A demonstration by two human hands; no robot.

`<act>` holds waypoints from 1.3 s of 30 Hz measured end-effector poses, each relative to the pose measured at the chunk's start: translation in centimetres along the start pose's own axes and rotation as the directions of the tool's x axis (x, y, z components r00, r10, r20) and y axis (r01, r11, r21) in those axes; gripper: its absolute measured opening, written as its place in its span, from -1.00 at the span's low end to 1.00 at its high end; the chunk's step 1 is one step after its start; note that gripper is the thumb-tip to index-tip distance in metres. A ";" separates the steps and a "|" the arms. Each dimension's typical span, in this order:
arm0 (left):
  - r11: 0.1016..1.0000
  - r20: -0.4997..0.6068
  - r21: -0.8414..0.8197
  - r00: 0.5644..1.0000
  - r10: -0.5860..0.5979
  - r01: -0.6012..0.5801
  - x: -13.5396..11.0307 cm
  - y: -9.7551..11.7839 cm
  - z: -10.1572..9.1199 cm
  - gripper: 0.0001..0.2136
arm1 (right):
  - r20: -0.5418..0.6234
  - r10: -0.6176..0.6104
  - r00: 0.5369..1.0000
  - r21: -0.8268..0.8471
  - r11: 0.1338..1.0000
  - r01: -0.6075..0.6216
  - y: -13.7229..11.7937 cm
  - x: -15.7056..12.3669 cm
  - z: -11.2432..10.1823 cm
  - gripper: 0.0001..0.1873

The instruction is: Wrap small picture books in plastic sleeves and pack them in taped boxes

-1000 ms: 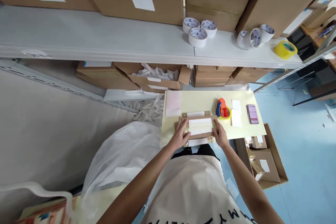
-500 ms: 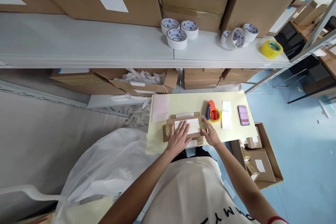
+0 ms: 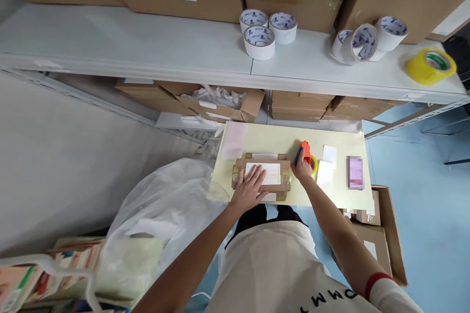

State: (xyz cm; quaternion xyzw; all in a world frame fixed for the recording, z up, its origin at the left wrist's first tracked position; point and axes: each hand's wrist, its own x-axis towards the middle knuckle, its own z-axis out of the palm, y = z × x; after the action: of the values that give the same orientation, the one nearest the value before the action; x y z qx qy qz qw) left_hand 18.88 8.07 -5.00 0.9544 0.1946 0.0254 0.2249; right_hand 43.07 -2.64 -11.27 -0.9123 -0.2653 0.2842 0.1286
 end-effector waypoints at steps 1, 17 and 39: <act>1.000 0.019 0.001 1.000 0.002 -0.002 0.0 0.0 0.1 -0.35 | -0.021 -0.015 1.000 0.010 1.000 0.015 0.1 0.3 0.1 0.00; 0.989 -0.058 -0.126 0.996 0.074 -0.081 -0.9 -0.6 -0.2 -0.36 | -0.229 -0.274 0.934 0.619 0.699 0.357 -3.2 -9.1 -12.2 -0.51; 0.095 0.222 -0.959 0.916 -0.333 0.267 2.9 0.5 -6.5 -0.79 | 0.030 -0.456 0.889 0.440 0.805 0.398 -8.6 -9.8 -9.7 -0.32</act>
State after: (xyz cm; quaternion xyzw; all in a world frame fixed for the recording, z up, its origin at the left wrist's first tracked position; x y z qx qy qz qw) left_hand 20.89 11.52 0.88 0.5212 0.3272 0.1225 0.7786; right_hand 38.38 -1.85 4.32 -0.7578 -0.4042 0.3592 0.3653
